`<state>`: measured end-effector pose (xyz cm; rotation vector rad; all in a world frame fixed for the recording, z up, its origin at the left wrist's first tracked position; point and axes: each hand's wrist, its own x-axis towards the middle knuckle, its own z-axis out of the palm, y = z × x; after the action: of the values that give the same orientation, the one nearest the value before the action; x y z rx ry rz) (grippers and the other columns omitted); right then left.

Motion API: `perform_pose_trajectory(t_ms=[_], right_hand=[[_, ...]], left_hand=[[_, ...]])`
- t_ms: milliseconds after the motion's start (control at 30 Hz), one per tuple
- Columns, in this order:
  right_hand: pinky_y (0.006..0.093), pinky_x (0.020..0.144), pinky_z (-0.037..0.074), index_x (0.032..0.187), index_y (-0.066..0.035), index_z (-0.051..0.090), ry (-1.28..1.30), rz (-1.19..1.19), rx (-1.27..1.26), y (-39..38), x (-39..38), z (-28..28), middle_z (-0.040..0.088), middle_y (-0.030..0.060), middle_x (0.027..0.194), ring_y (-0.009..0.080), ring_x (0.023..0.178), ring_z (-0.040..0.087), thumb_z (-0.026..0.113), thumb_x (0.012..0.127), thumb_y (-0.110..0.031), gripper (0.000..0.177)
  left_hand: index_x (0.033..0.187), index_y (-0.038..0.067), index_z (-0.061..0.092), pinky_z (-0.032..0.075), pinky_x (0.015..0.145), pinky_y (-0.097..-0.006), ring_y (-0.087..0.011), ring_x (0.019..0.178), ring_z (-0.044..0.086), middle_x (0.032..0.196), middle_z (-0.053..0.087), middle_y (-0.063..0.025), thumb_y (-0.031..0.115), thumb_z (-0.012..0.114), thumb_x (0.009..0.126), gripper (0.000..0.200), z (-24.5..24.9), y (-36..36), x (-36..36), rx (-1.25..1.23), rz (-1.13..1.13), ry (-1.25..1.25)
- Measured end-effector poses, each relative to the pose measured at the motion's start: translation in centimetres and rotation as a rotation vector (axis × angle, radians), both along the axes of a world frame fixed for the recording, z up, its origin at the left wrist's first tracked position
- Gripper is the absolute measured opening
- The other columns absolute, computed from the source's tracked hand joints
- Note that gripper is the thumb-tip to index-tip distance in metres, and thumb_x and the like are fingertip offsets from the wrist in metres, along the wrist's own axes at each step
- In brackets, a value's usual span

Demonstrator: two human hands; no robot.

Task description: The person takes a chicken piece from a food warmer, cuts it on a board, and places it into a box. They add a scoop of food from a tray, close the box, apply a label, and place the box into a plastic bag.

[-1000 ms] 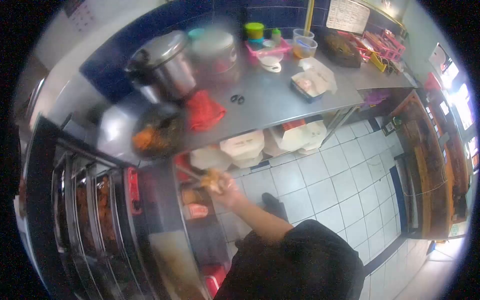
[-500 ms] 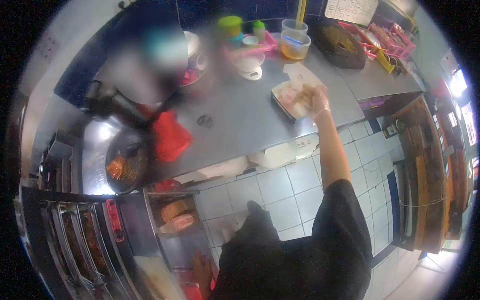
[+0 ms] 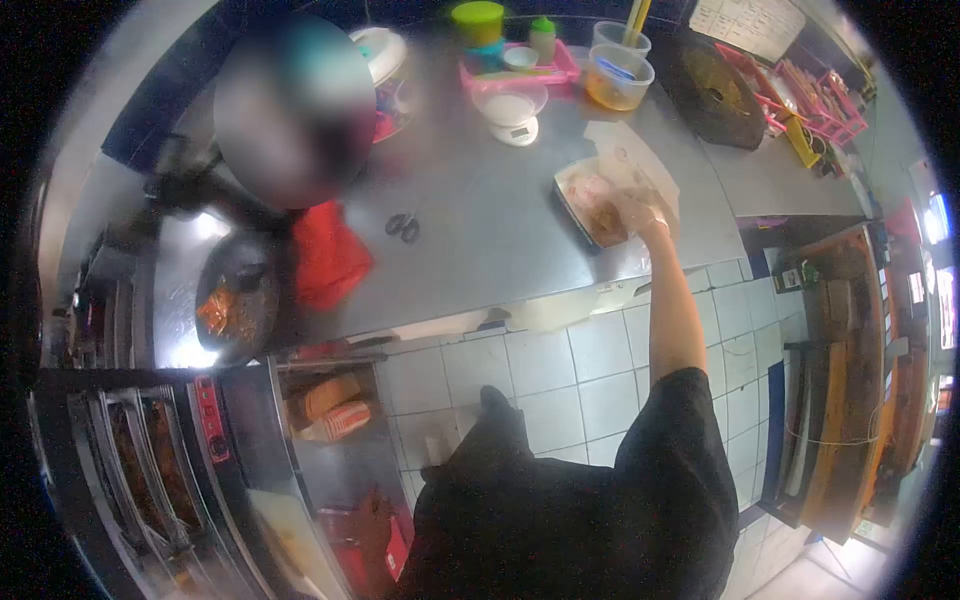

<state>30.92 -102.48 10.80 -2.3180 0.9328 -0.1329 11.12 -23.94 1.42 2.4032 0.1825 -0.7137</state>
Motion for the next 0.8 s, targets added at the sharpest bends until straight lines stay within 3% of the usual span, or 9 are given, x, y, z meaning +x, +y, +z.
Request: perform_pose_trajectory(t_ms=[67,167,233,267,367,500,567,633,800], right_hand=[[0.0367,0.105,0.043,0.13,-0.013,0.06,0.236,-0.04,0.04,1.6,0.6,2.4,0.069,0.0116,0.118,0.0271,0.113,0.062,0.053,0.093,-0.042,0.047],[0.0391,0.103,0.044,0.109,-0.009,0.071,0.224,-0.003,-0.082,1.4,1.3,2.4,0.071,0.0149,0.108,0.0296,0.111,0.063,0.06,0.086,-0.043,0.042],[0.0364,0.079,0.053,0.106,-0.008,0.071,0.52,0.459,-0.81,1.4,1.6,1.5,0.071,0.019,0.098,0.0299,0.089,0.069,0.055,0.091,-0.031,0.032],[0.0364,0.079,0.053,0.106,-0.008,0.071,0.518,0.474,-0.819,1.1,1.6,1.1,0.071,0.019,0.098,0.0299,0.089,0.069,0.055,0.091,-0.031,0.032],[0.0385,0.08,0.053,0.108,-0.009,0.07,0.315,0.165,-0.769,3.5,3.6,1.1,0.072,0.0146,0.096,0.0313,0.089,0.068,0.052,0.093,-0.023,0.028],[0.0369,0.077,0.051,0.114,-0.004,0.065,-0.508,0.602,-0.061,21.8,4.6,-0.1,0.066,0.0072,0.097,0.0212,0.087,0.063,0.051,0.099,-0.025,0.03],[0.0333,0.073,0.05,0.127,0.0,0.054,-0.265,0.869,0.265,36.1,3.8,-0.5,0.061,0.0098,0.111,0.0153,0.091,0.059,0.05,0.101,-0.023,0.035],[0.0312,0.074,0.05,0.136,-0.001,0.047,-0.132,0.878,1.478,51.5,1.1,0.3,0.056,0.0126,0.125,0.0148,0.097,0.058,0.049,0.102,-0.021,0.039],[0.0416,0.111,0.039,0.144,0.003,0.04,0.521,1.32,1.784,77.5,-5.9,1.1,0.043,0.0173,0.149,0.0296,0.136,0.044,0.049,0.101,-0.04,0.062]], left_hand=[[0.138,0.0,0.05,0.052,0.081,-0.0374,-0.0253,0.094,0.063,0.111,0.064,-0.0186,0.021,0.054,0.097,0.046,3.7,-2.7,0.7,0.025,0.009,0.037],[0.136,0.0,0.051,0.049,0.09,-0.0442,-0.0353,0.104,0.062,0.117,0.063,-0.0231,0.027,0.051,0.098,0.046,5.2,-3.9,0.9,0.063,-0.04,0.004],[0.135,0.001,0.052,0.047,0.094,-0.0476,-0.0402,0.109,0.06,0.121,0.062,-0.0253,0.03,0.049,0.099,0.047,5.8,-4.1,0.6,0.078,-0.087,-0.059],[0.133,0.001,0.054,0.045,0.096,-0.0491,-0.0435,0.11,0.059,0.122,0.061,-0.026,0.033,0.049,0.099,0.047,6.7,-4.3,0.4,0.088,-0.076,-0.085],[0.128,0.001,0.058,0.044,0.097,-0.0484,-0.0437,0.113,0.058,0.121,0.062,-0.0259,0.037,0.049,0.1,0.046,8.3,-3.6,1.3,0.111,0.063,-0.037],[0.123,0.005,0.06,0.046,0.096,-0.0451,-0.0373,0.109,0.061,0.122,0.064,-0.0169,0.03,0.056,0.098,0.036,7.4,-0.2,0.2,0.007,0.146,-0.21],[0.128,0.004,0.059,0.046,0.1,-0.0457,-0.0391,0.109,0.061,0.129,0.059,-0.0158,0.024,0.057,0.099,0.036,11.1,0.4,1.8,-0.033,0.279,-0.345],[0.129,0.003,0.059,0.045,0.102,-0.0418,-0.0352,0.109,0.061,0.128,0.057,-0.0189,0.025,0.054,0.101,0.036,11.9,3.8,1.7,-0.166,0.488,-0.504],[0.125,0.002,0.062,0.042,0.104,-0.0403,-0.0346,0.121,0.053,0.13,0.054,-0.0224,0.024,0.049,0.102,0.035,14.7,16.5,-0.1,-0.106,0.619,-0.85]])
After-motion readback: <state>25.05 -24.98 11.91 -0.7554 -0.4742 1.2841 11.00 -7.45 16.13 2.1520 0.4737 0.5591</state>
